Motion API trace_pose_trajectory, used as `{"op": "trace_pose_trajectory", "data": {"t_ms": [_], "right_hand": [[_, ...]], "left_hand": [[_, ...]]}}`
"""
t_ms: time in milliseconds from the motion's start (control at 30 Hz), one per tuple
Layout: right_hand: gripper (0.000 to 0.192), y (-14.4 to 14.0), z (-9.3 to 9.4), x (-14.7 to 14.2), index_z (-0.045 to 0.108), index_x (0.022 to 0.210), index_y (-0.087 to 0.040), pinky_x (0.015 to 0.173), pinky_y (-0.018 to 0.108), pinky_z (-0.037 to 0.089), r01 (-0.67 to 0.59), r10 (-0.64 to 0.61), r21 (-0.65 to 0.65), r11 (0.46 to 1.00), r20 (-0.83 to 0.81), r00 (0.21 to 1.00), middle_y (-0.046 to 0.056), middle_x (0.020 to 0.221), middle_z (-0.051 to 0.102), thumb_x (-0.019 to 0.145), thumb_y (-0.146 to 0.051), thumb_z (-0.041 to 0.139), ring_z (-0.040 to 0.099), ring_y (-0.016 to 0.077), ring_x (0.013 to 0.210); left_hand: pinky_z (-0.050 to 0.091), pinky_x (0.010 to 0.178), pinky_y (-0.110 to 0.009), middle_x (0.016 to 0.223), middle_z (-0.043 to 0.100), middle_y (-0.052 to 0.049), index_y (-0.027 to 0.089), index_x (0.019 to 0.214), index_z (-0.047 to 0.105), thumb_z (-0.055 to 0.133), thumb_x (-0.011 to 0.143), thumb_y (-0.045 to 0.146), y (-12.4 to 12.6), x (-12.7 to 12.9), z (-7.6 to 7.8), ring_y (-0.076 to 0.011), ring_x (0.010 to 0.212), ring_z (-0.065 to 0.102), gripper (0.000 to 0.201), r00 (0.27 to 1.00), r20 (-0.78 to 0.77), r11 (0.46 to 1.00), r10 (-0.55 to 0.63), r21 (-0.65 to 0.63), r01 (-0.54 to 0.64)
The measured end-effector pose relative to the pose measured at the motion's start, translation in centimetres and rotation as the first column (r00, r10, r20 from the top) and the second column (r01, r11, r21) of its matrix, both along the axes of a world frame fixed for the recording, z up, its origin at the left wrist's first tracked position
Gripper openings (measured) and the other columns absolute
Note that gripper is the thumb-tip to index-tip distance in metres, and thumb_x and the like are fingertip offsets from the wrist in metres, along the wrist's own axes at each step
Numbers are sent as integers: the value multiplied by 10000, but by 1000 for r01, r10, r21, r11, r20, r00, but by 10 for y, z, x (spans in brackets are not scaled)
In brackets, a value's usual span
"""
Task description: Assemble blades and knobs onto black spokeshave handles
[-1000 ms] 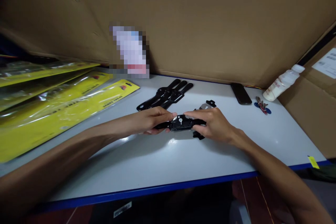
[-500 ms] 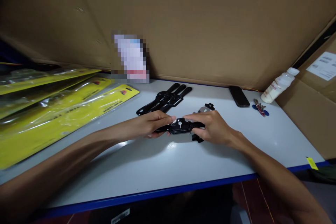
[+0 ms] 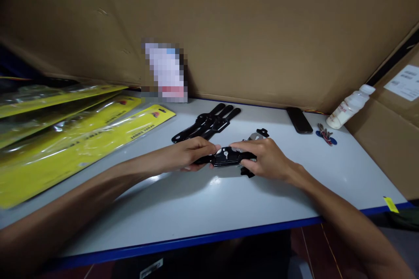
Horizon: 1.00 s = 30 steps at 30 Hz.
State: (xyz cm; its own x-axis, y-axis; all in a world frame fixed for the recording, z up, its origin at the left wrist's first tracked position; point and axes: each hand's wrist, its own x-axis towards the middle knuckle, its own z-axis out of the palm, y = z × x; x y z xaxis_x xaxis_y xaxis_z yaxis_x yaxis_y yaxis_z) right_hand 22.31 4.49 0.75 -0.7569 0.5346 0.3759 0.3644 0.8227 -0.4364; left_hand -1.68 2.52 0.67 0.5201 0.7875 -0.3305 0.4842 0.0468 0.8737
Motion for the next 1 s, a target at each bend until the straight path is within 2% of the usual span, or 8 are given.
{"op": "trace_pose_trajectory", "data": {"t_ms": [267, 367, 433, 533, 633, 700, 800, 1000], "right_hand": [[418, 1, 2, 3, 657, 1246, -208, 709, 294, 483, 69, -68, -7, 998, 64, 996, 33, 943, 748, 841, -130, 589, 640, 148, 747], [493, 0, 14, 7, 591, 1323, -207, 763, 333, 505, -2, 5, -57, 998, 42, 999, 49, 983, 716, 832, -153, 596, 635, 169, 824], [471, -1, 21, 7, 587, 1318, -222, 796, 350, 514, -43, 40, -53, 998, -58, 998, 52, 1004, 694, 852, -157, 587, 624, 174, 877], [292, -4, 25, 4, 664, 1187, -207, 783, 367, 515, -10, 30, 111, 994, -176, 984, 70, 971, 683, 905, -176, 595, 615, 180, 867], [209, -6, 20, -1, 692, 1115, -184, 766, 388, 516, -81, 114, 283, 956, -103, 988, 84, 936, 680, 923, -195, 608, 605, 189, 842], [201, -7, 16, -3, 688, 1112, -185, 759, 387, 522, -124, 143, 325, 938, -36, 989, 84, 943, 678, 930, -192, 603, 594, 193, 853], [150, -8, 12, -4, 686, 1057, -175, 734, 363, 528, -121, 129, 370, 921, 2, 992, 90, 960, 678, 932, -197, 606, 577, 200, 877], [123, -13, 13, -8, 645, 948, -144, 730, 358, 527, -82, 27, 530, 844, 110, 994, 105, 944, 679, 968, -227, 555, 565, 215, 870]], "left_hand": [[217, 433, -233, 475, 363, 67, 186, 687, 564, 370, 955, 508, 0, 0, -2, -86, 418, 274, 461, 1000, 19, 998, 6, 69, -7], [206, 433, -237, 457, 344, 72, 187, 675, 562, 374, 952, 521, 1, 1, 0, -86, 410, 253, 473, 999, 31, 998, 18, 63, -19], [208, 433, -240, 432, 330, 74, 189, 664, 561, 371, 949, 536, 0, 3, 2, -89, 401, 252, 488, 999, 30, 998, 24, 51, -25], [217, 435, -244, 413, 328, 73, 190, 636, 555, 386, 928, 564, -2, 6, 3, -93, 394, 263, 504, 1000, -4, 999, 28, 37, -28], [224, 440, -244, 440, 376, 61, 187, 627, 554, 415, 896, 609, -5, 9, 2, -95, 414, 296, 520, 1000, -21, 999, 16, 48, -15], [231, 442, -242, 467, 415, 49, 184, 636, 560, 414, 889, 632, -6, 10, 0, -97, 430, 321, 535, 1000, -19, 998, 1, 65, 0], [244, 442, -237, 487, 434, 38, 181, 635, 559, 410, 893, 628, -7, 11, -2, -98, 444, 339, 537, 1000, -30, 997, -1, 82, 3], [239, 436, -236, 485, 418, 41, 185, 622, 530, 388, 904, 593, -6, 15, -4, -94, 435, 323, 516, 998, -57, 997, 30, 77, -25]]}}
